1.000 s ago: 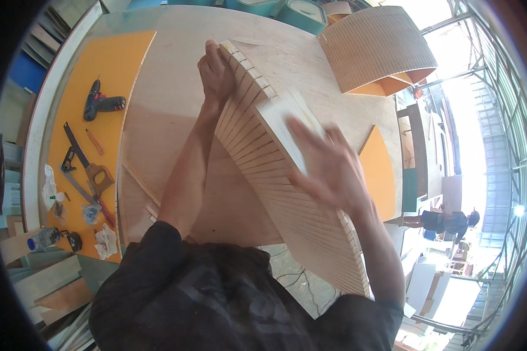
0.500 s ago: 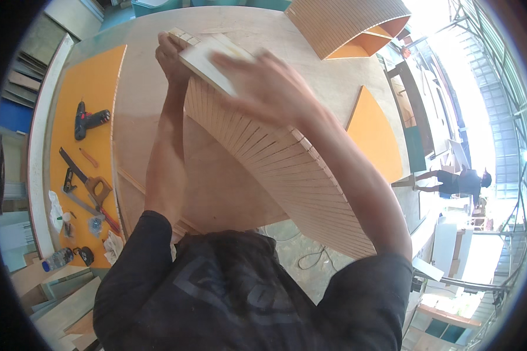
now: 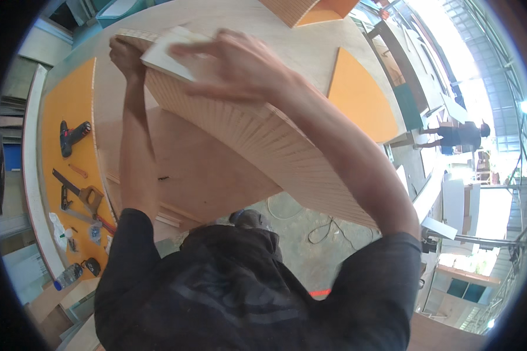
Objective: The person marks a wood piece, uses a pneumatic nailer on a yellow board, and handles a large curved wooden panel.
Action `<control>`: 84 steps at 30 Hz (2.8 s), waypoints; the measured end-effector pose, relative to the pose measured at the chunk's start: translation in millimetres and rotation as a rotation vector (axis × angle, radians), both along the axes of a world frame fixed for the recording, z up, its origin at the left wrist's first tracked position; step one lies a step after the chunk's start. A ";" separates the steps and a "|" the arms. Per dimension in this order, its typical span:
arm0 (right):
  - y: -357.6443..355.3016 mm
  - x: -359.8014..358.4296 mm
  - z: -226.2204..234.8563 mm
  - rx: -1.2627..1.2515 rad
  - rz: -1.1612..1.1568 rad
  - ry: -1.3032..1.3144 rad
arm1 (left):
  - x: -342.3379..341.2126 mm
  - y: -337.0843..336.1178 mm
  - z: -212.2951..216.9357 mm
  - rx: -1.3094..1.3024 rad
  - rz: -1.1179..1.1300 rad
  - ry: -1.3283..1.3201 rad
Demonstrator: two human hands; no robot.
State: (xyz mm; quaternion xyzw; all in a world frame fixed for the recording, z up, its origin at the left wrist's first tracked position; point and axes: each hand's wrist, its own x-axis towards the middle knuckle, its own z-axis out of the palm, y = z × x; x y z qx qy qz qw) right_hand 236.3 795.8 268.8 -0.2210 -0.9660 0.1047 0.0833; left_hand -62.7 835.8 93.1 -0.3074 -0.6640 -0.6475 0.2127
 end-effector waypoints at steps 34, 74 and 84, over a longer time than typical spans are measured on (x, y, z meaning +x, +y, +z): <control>-121.8 340.8 11.1 -0.149 -0.087 -0.019 | 135.9 -64.4 79.8 -0.421 -0.289 -0.154; -102.8 301.9 -11.9 -0.037 -0.160 0.047 | 147.7 -42.1 64.1 -0.342 -0.327 -0.196; -130.5 342.5 3.4 -0.096 -0.154 0.021 | 119.0 -39.1 61.3 -0.297 -0.376 -0.153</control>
